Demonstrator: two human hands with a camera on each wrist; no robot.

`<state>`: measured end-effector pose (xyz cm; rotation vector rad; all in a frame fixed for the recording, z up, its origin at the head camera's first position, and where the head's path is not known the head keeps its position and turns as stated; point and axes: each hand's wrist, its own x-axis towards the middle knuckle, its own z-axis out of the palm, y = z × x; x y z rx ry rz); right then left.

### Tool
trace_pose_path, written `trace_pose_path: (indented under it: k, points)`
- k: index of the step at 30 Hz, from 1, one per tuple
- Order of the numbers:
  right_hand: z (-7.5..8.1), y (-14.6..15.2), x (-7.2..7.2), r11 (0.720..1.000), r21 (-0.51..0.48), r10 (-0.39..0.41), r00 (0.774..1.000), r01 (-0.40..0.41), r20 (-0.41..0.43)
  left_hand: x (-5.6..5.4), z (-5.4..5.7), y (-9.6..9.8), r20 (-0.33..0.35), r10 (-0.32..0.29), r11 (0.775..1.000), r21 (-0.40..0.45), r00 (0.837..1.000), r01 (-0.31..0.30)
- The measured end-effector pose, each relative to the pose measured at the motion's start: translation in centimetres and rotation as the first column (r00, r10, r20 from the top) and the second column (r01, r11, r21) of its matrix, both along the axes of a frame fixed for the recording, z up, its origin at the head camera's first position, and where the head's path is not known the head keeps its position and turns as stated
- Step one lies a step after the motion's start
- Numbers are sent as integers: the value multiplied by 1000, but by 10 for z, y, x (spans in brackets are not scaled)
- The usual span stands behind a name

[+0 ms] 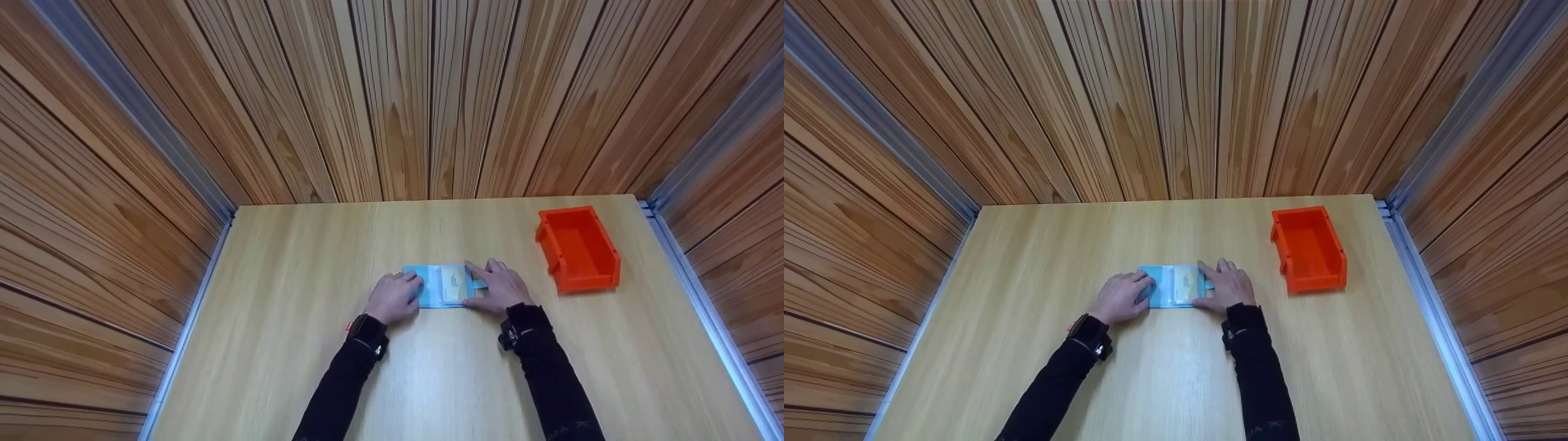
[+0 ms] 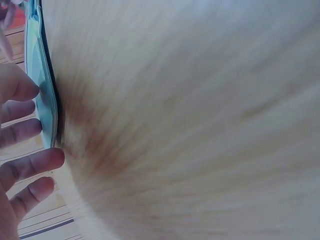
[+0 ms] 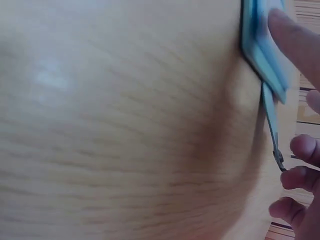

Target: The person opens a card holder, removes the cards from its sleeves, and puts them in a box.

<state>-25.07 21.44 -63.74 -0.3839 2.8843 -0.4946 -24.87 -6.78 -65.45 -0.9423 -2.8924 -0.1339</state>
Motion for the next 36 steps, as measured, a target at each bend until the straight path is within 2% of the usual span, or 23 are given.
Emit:
trace_pose_path:
  k: [4,9,11,13,14,15,16,18,20,22,23,24,25,27,30,32,34,36]
  points:
    - [-2,2,1,999,27,22,1000,-22,7,1,1,0,7,-3,1000,-18,1000,3]
    - [-2,2,0,999,30,18,999,-20,45,2,3,5,20,30,1000,-10,999,-30]
    - [-2,3,0,999,31,16,998,-18,61,1,4,10,52,61,996,57,997,-64]
    - [-2,4,-1,999,31,11,997,-13,74,1,4,17,132,105,974,188,986,-129]
    - [-2,4,-1,999,30,8,997,-11,80,0,5,22,185,123,948,269,975,-171]
    - [-2,5,-1,1000,29,8,996,-10,83,-1,5,27,252,139,911,348,958,-223]
    - [-2,5,-1,1000,24,5,996,-8,89,-2,5,32,327,150,865,414,933,-284]
    - [-2,4,-1,1000,17,2,995,-4,98,-3,6,41,461,164,769,494,872,-406]
    - [-3,3,-1,1000,10,-1,994,0,107,-4,8,50,574,173,694,506,801,-512]
    - [-4,2,-1,1000,5,-4,994,3,113,-4,11,57,660,188,648,473,727,-597]
    - [-4,1,-1,1000,5,-7,993,6,116,-4,12,60,686,198,632,456,700,-626]
    - [-4,1,-1,1000,3,-11,993,11,117,-4,13,63,704,209,622,440,679,-647]
    - [-4,1,0,1000,2,-15,993,15,119,-3,14,65,713,221,613,429,665,-664]
    - [-4,1,0,1000,-1,-18,993,18,119,-3,14,69,709,258,603,413,656,-683]
    - [-4,1,1,1000,-10,-9,994,10,110,-3,14,73,664,335,599,398,668,-695]
    - [-4,2,1,1000,-18,1,994,1,105,-3,14,75,640,377,593,389,670,-705]
    - [-5,2,0,1000,-19,7,995,-5,104,-3,14,75,638,395,587,378,661,-716]
    - [-6,3,0,1000,-19,5,994,-3,111,-4,15,75,660,393,577,366,640,-731]
